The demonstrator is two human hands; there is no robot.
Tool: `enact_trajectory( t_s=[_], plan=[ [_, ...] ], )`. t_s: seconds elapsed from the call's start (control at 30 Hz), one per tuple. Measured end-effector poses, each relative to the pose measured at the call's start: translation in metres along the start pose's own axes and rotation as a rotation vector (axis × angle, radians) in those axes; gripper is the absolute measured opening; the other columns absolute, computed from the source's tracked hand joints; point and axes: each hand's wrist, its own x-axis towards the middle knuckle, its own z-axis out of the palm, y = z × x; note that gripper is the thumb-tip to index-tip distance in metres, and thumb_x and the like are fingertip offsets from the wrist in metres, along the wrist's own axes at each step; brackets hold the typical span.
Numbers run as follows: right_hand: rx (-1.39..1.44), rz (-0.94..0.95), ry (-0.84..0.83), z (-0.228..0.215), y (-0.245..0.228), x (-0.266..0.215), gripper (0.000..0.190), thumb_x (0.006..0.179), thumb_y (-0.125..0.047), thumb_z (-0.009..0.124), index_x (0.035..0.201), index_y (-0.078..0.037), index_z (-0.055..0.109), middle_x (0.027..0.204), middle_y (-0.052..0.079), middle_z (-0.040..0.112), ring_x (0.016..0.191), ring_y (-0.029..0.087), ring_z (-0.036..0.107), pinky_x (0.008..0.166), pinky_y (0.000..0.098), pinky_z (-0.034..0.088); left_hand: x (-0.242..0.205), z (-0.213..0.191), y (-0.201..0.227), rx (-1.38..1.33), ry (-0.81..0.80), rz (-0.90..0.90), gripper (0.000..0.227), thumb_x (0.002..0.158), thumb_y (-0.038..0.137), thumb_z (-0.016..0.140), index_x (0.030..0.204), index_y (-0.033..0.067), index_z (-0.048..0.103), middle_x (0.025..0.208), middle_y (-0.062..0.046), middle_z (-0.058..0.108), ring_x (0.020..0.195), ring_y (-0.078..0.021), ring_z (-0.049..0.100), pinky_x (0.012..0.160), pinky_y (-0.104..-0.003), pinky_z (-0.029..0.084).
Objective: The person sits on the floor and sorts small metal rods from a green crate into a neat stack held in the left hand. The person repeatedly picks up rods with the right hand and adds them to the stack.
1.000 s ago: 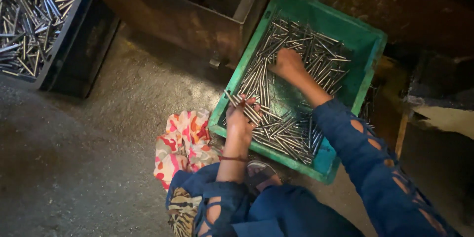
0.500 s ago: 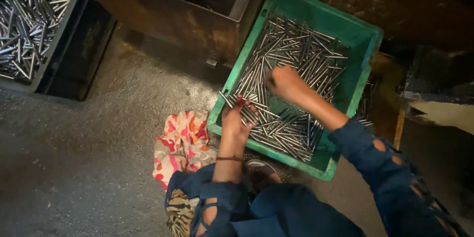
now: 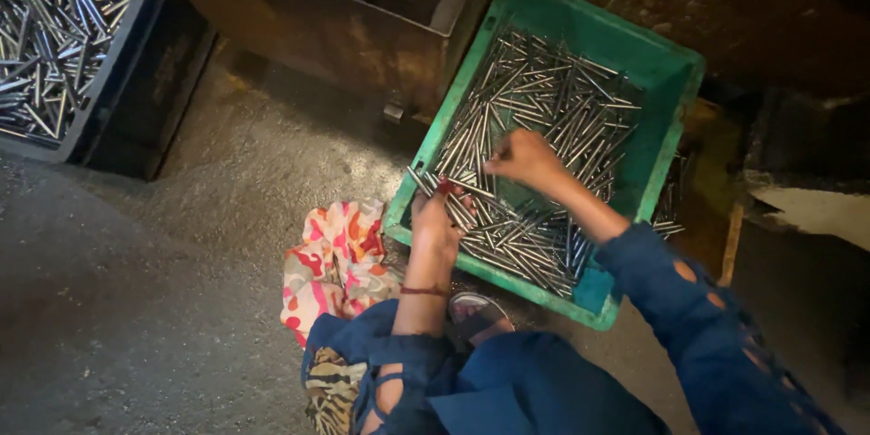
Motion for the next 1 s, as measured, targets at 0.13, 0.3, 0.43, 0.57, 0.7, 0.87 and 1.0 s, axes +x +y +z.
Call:
enact_trajectory(
  t_s=[0.13,0.3,0.43,0.57,0.7,0.87,1.0],
  plan=[
    [0.208,-0.228,-0.05,-0.043,-0.015,-0.013,0.033,0.078,-0.031,0.079,0.089,0.0,0.078,0.078,0.013,0.077,0.068,0.022,0.072,0.066,0.0356,0.058,-0.008,0.005,0.001,-0.041,-0.056,0.038,0.017,0.101,0.02,0.062,0.109,0.0077,0.055,0.082,-0.006,0.062,0.065,-0.0212,0.062,0.057,-0.038,0.056],
    [0.431,-0.163,-0.268,-0.077,-0.048,0.002,0.029,0.081,-0.029,0.077,0.095,-0.004,0.078,0.075,0.01,0.077,0.062,0.013,0.073,0.059,0.0326,0.061,-0.021,0.023,0.017,-0.013,-0.045,-0.063,0.027,0.097,0.034,0.061,0.109,0.0101,0.056,0.083,-0.006,0.064,0.068,-0.0213,0.063,0.06,-0.036,0.057],
    [0.179,0.064,-0.205,-0.052,-0.049,0.02,0.04,0.092,-0.041,0.072,0.085,-0.003,0.08,0.073,0.015,0.077,0.064,0.02,0.075,0.067,0.0361,0.062,-0.021,0.021,0.012,0.025,-0.21,0.023,0.024,0.096,0.026,0.065,0.109,0.0078,0.058,0.081,-0.003,0.06,0.065,-0.0173,0.058,0.055,-0.033,0.052],
    [-0.297,0.077,-0.08,-0.004,-0.031,0.036,0.048,0.081,-0.043,0.085,0.083,0.004,0.076,0.08,0.028,0.071,0.075,0.041,0.071,0.075,0.0474,0.059,-0.007,0.014,0.001,0.17,-0.095,0.144,0.018,0.097,0.019,0.066,0.104,0.0057,0.056,0.076,-0.004,0.058,0.06,-0.0151,0.053,0.049,-0.03,0.044],
    [-0.207,0.155,-0.058,0.024,-0.008,0.045,0.048,0.075,-0.037,0.088,0.086,0.007,0.072,0.085,0.029,0.071,0.083,0.043,0.072,0.077,0.0477,0.06,-0.002,0.003,-0.002,0.244,-0.203,0.23,0.019,0.105,0.017,0.062,0.101,-0.0008,0.057,0.078,-0.003,0.056,0.062,-0.0127,0.051,0.053,-0.028,0.045],
    [-0.346,0.181,-0.034,0.026,-0.002,0.043,0.043,0.078,-0.036,0.085,0.085,0.005,0.074,0.087,0.027,0.072,0.085,0.043,0.072,0.078,0.0482,0.06,-0.006,0.006,-0.004,0.308,-0.122,0.297,0.01,0.099,0.009,0.06,0.107,0.0042,0.057,0.076,-0.002,0.054,0.06,-0.0107,0.05,0.052,-0.026,0.045],
    [-0.311,0.104,-0.029,0.021,-0.006,0.033,0.045,0.077,-0.041,0.085,0.085,0.002,0.076,0.086,0.026,0.072,0.083,0.041,0.073,0.078,0.0472,0.06,-0.006,0.003,-0.004,0.392,-0.064,0.484,0.021,0.095,0.009,0.061,0.115,0.0064,0.053,0.082,-0.003,0.06,0.064,-0.0115,0.055,0.056,-0.026,0.046]
  ],
)
